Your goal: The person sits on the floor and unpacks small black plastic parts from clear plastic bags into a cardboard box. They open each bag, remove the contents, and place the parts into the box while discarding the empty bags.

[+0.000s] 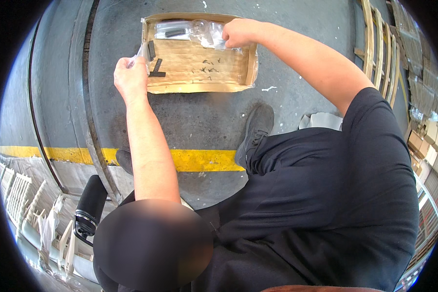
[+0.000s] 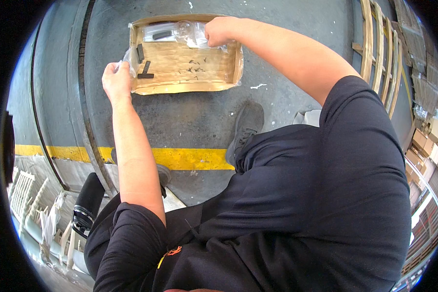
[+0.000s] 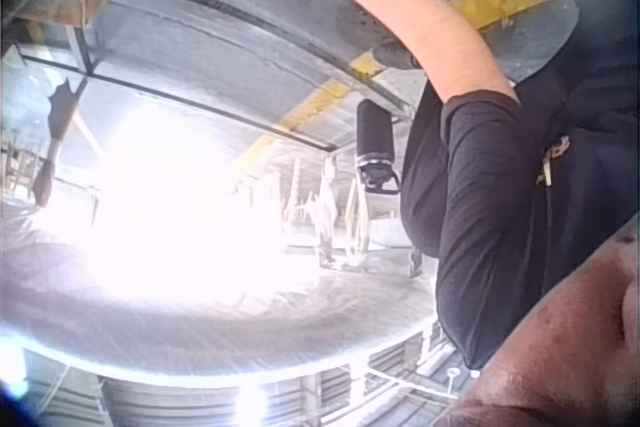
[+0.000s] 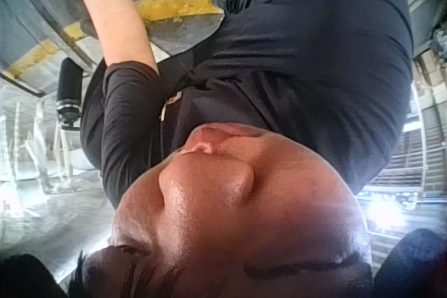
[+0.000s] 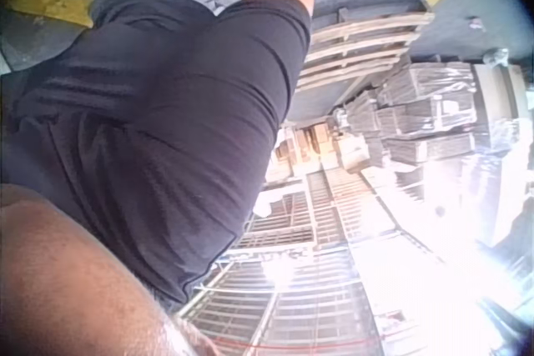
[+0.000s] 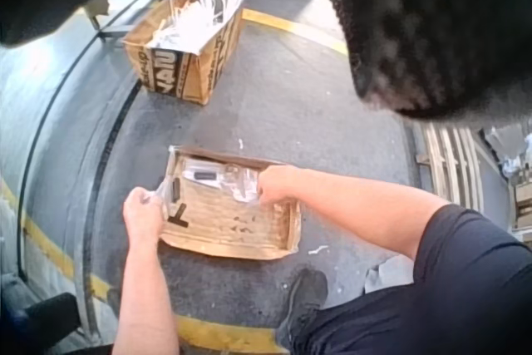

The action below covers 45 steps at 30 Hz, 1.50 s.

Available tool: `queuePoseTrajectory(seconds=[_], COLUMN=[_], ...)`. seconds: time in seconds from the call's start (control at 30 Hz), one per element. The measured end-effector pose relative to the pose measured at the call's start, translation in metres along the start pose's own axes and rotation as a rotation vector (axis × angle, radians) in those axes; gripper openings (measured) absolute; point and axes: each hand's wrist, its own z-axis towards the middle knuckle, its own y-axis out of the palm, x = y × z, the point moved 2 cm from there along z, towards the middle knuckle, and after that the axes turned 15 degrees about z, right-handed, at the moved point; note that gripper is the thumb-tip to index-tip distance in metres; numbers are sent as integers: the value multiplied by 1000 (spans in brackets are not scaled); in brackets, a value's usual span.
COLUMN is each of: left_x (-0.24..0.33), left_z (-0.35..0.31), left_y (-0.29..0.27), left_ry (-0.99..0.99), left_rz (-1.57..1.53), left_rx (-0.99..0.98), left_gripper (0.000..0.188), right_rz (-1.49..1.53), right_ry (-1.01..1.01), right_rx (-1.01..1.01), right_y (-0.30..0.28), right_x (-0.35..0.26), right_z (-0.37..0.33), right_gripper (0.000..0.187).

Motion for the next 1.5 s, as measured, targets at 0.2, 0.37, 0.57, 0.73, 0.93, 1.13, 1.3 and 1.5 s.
queuePoseTrajectory(seconds=[0.2,0.37,0.57,0.73,0.93,1.13,1.3,1.5], left_x=[-27,0,-16,-24,-29,-47,-44,-26], left_z=[6,-15,-51,-66,-43,-12,-2,-3], left_y=[-15,9,29,47,35,7,-5,-15], left_ry=[88,-36,-300,-214,-209,-169,-64,-70], left_rz=[-515,-884,-868,-1185,-1141,-796,-381,-234], left_rx=[84,-169,-845,-772,-584,-427,-290,-110], left_gripper=[5,12,59,33,16,9,11,21], right_rz=[237,1023,1639,1755,1601,1216,519,-142], right_ry=[-51,-178,-125,-94,7,97,338,197], right_rx=[-136,-321,-388,-364,-234,-168,-52,184], right_y=[-40,-51,-11,7,9,-10,-18,5], right_x=[-45,-38,-85,-87,-85,-67,-27,-19], right_z=[-3,2,13,25,32,32,21,-3], right_gripper=[20,19,23,26,22,20,25,34])
